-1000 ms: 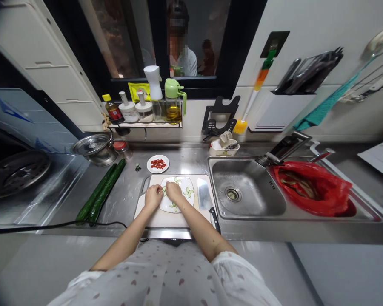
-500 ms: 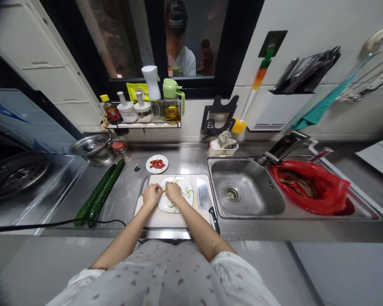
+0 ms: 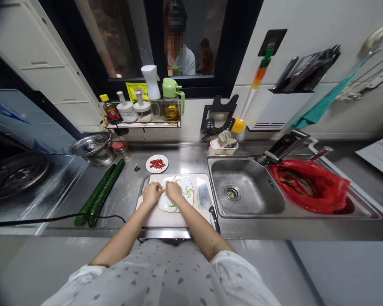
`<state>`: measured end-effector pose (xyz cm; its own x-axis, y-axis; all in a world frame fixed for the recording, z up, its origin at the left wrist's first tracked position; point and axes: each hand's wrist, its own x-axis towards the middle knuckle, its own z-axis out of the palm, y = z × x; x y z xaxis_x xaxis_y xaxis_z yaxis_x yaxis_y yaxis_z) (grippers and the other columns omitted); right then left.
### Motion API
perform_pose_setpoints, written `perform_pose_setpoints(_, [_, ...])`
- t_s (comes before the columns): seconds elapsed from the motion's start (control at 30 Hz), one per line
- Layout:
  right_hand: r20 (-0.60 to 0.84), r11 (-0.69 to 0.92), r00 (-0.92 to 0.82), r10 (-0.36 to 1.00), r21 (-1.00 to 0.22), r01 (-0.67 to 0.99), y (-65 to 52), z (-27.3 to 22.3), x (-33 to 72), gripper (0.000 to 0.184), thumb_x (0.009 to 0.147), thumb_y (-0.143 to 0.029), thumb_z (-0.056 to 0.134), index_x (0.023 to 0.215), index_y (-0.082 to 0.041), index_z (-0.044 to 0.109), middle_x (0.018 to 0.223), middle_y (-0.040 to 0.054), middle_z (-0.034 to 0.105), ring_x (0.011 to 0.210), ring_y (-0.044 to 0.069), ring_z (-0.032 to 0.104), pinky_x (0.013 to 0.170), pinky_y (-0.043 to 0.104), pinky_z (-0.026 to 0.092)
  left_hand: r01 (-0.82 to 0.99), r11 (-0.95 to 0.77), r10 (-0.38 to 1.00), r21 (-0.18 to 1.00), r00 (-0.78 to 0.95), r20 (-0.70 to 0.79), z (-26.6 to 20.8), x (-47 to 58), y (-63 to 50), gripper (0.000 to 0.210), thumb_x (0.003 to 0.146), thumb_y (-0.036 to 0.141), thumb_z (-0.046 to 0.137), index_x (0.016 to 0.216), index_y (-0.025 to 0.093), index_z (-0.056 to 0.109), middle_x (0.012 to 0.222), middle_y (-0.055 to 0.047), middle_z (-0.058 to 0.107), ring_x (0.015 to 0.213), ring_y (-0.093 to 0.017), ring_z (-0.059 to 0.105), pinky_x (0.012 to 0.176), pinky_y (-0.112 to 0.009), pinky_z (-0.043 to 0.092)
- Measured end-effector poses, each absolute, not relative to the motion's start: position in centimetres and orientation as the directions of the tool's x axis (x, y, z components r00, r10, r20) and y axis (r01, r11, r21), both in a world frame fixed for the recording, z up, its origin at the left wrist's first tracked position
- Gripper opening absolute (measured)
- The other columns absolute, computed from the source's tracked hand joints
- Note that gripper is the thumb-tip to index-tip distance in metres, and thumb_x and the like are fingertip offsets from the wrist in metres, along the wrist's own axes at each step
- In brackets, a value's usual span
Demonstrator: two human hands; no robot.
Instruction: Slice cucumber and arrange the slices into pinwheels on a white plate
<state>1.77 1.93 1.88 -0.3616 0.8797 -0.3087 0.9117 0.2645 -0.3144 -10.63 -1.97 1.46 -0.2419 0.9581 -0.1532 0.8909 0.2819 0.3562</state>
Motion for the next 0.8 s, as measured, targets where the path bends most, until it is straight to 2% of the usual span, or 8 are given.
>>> perform_pose_setpoints(0.33, [-0.285,0.259,-0.361,0.888,-0.338,0.905,1.8,2.3,2.2,0.019,0.094,-0.027,0.045,0.104,-0.021,0.059,0.105,0.0081,0.066,0.093,0.018,0.060,0.066,0.025,0.034,0.861,0.317,0.947,0.397,-0.261,-0.190,1.6,-11.1,-1.7,0.018,0.079,0.040,0.063,0.088,0.025,0.066,0.101,-0.004,0.066,0.100,-0.023,0.058,0.087,-0.036,0.038])
perform_pose_setpoints(0.5, [-0.308,0.197,-0.315,0.898,-0.360,0.912,1.0,2.3,2.8,0.017,0.092,-0.029,0.048,0.101,-0.021,0.060,0.103,0.0070,0.067,0.091,0.017,0.060,0.065,0.024,0.033,0.835,0.341,0.939,0.432,-0.287,-0.187,1.5,-11.3,-1.4,0.018,0.078,0.039,0.065,0.089,0.025,0.066,0.101,-0.003,0.066,0.098,-0.021,0.059,0.084,-0.033,0.038])
perform_pose_setpoints(0.8, [-0.332,0.181,-0.298,0.895,-0.340,0.923,0.3,1.9,2.3,0.014,0.090,-0.033,0.054,0.097,-0.023,0.060,0.100,0.0045,0.068,0.093,0.018,0.062,0.065,0.025,0.034,0.868,0.323,0.944,0.376,-0.265,-0.198,1.8,-10.9,-1.2,0.017,0.075,0.038,0.065,0.086,0.025,0.066,0.100,-0.004,0.065,0.100,-0.024,0.057,0.087,-0.037,0.037])
